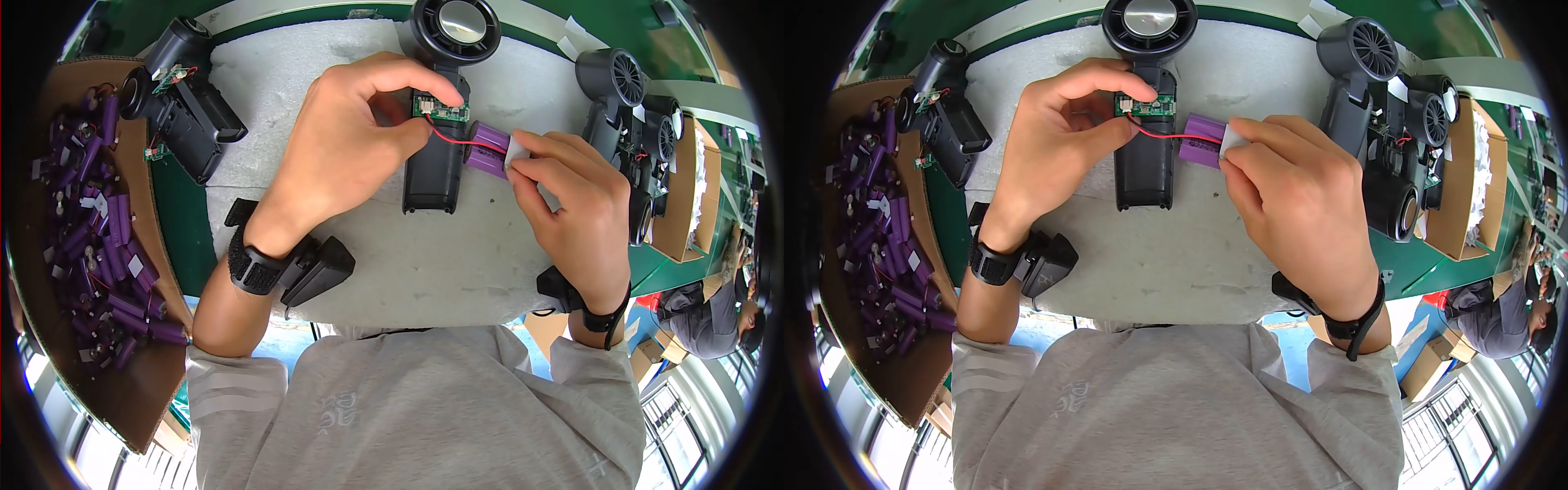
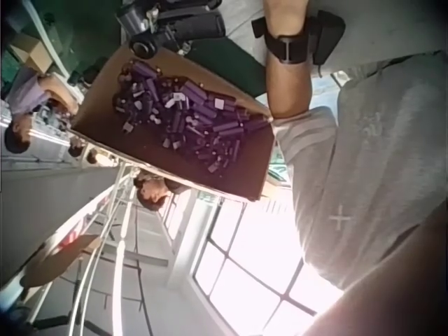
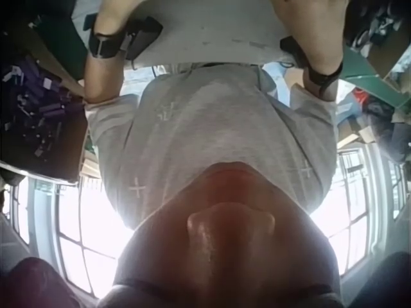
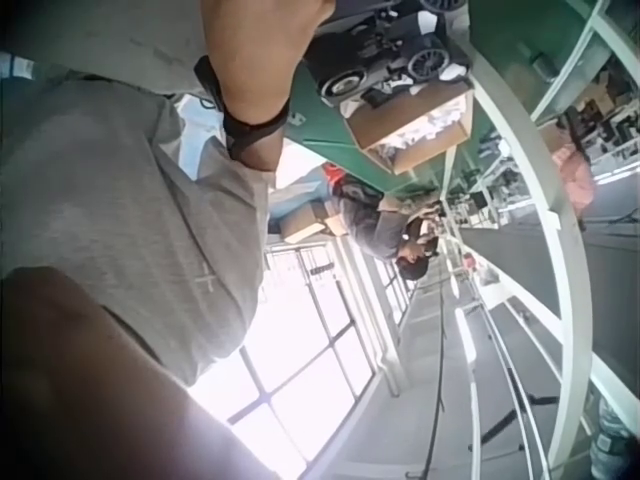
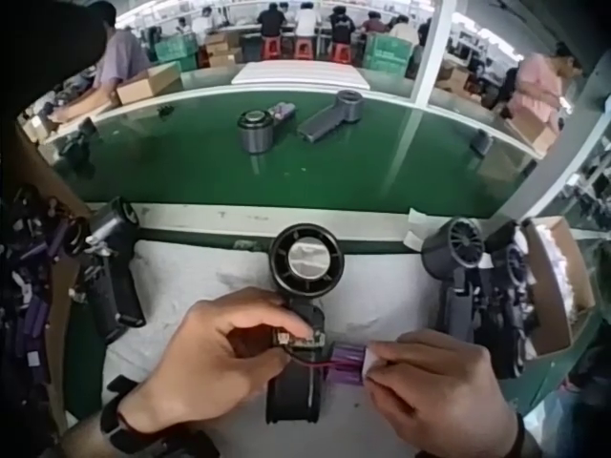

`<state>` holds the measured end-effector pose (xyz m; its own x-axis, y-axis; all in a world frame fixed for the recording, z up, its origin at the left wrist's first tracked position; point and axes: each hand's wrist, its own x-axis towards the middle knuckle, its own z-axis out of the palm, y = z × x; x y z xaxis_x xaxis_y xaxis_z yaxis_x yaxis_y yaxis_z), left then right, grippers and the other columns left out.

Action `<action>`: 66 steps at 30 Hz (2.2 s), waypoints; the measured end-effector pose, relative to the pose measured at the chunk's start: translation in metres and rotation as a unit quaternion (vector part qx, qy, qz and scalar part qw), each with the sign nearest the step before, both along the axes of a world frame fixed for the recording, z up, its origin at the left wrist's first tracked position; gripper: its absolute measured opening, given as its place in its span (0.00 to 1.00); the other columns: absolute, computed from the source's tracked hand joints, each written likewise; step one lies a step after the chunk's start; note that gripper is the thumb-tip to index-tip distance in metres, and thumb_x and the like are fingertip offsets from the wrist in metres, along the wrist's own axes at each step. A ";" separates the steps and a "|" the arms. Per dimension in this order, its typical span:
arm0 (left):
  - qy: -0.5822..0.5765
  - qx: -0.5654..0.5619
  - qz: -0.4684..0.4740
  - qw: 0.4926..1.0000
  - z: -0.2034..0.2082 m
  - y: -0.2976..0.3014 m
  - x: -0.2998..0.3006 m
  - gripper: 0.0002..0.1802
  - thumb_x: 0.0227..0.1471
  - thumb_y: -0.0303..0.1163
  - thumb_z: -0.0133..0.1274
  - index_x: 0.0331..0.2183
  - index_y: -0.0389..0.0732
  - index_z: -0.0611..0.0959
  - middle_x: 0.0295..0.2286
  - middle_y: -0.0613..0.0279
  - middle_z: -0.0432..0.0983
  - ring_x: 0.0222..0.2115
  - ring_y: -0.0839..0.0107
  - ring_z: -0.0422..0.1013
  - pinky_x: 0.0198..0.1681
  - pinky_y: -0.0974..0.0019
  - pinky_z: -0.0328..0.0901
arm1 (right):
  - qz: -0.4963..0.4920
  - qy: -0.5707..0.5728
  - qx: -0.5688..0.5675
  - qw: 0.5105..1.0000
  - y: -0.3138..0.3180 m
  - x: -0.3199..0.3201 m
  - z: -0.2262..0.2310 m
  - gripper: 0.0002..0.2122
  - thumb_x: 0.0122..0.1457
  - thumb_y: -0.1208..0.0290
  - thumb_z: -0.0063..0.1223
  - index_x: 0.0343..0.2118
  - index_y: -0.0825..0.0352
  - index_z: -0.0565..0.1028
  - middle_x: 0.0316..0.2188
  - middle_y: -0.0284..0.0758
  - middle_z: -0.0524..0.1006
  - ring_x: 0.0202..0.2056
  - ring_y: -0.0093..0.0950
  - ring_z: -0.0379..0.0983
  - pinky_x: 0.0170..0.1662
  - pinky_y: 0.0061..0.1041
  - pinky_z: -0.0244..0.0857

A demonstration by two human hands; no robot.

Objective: The person picks up a battery pack from a box, connects its wire to a circuit board, and fits both components into a handheld fan housing. They press the battery pack into place, set the unit aside, and repeat the process with another fan.

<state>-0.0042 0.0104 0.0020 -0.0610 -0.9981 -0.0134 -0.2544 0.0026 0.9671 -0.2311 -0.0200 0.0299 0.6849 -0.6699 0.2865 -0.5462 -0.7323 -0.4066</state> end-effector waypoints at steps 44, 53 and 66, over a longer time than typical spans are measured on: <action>-0.028 -0.003 -0.006 1.000 -0.002 -0.001 0.000 0.16 0.44 0.14 0.55 0.37 0.39 0.84 0.36 0.68 0.77 0.27 0.84 0.69 0.30 0.78 0.64 | -0.035 0.039 0.015 0.998 0.004 0.006 0.001 0.07 0.40 0.81 0.59 0.22 0.67 0.72 0.33 0.34 0.77 0.29 0.35 0.73 0.32 0.30 0.67; -0.019 0.000 -0.010 1.000 -0.003 -0.001 0.001 0.16 0.45 0.14 0.54 0.37 0.39 0.83 0.35 0.68 0.77 0.27 0.84 0.69 0.30 0.78 0.64 | -0.038 0.069 0.073 0.994 0.001 0.003 0.002 0.06 0.43 0.83 0.55 0.25 0.69 0.71 0.36 0.35 0.75 0.29 0.33 0.73 0.32 0.27 0.67; -0.018 0.007 -0.018 1.000 0.000 0.000 0.003 0.16 0.46 0.15 0.54 0.39 0.39 0.83 0.35 0.68 0.77 0.29 0.83 0.70 0.32 0.78 0.65 | -0.058 -0.034 0.287 0.956 -0.012 -0.006 0.008 0.04 0.48 0.82 0.55 0.27 0.72 0.71 0.35 0.38 0.75 0.29 0.33 0.75 0.32 0.24 0.69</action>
<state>-0.0010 0.0109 0.0016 -0.0969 -0.9948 -0.0302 -0.2898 -0.0008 0.9571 -0.2374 -0.0315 0.0378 0.5892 -0.8005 -0.1096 -0.5684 -0.3143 -0.7604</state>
